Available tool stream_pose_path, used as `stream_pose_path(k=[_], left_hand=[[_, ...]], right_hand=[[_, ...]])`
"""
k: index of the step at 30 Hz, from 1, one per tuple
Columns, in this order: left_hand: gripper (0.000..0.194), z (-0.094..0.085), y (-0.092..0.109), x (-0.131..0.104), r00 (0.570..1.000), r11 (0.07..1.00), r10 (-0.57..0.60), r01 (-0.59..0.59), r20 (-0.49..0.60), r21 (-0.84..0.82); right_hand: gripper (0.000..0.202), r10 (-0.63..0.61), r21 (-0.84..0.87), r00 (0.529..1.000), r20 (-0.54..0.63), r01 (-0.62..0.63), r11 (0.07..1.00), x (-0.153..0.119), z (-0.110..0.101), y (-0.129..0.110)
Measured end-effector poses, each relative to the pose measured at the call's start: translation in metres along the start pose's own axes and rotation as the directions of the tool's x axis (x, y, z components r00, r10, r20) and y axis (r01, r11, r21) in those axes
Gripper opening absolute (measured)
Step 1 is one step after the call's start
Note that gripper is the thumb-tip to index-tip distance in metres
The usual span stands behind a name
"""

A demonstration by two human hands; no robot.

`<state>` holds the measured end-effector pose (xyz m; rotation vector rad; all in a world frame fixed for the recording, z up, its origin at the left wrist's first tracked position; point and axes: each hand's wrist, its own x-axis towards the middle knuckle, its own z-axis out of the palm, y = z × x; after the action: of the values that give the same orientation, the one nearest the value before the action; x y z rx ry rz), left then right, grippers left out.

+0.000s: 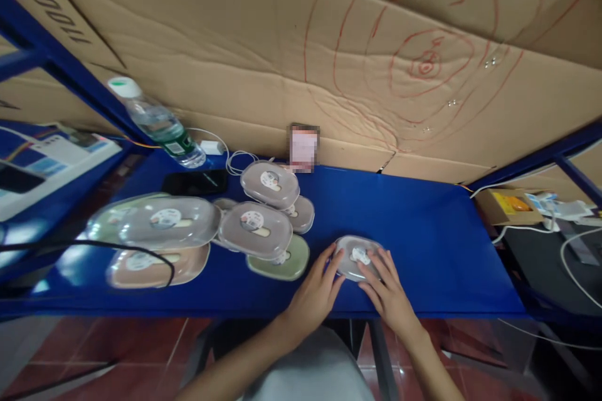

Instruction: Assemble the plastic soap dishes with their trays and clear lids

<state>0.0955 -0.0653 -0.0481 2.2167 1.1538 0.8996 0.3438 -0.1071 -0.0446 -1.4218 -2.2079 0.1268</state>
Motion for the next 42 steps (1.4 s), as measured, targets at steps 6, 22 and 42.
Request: stream_pose_path(k=[6,22,42], left_hand=[[0.059,0.01,-0.004,-0.002,0.995,0.992,0.091,-0.087,-0.039,0.092],[0.06,0.01,0.0,-0.003,0.968,0.972,0.232,-0.228,-0.099,0.046],[0.025,-0.127,0.008,-0.087,0.825,0.843,0.515,-0.536,0.233,0.034]], right_hand=[[0.07,-0.025,0.017,1.0,-0.004,0.025,1.0,0.003,-0.013,0.006],[0.055,0.062,-0.043,0.996,-0.069,-0.065,0.997,0.013,-0.004,0.012],[0.031,-0.025,0.138,0.999,0.042,0.019,0.99,-0.006,-0.122,-0.057]])
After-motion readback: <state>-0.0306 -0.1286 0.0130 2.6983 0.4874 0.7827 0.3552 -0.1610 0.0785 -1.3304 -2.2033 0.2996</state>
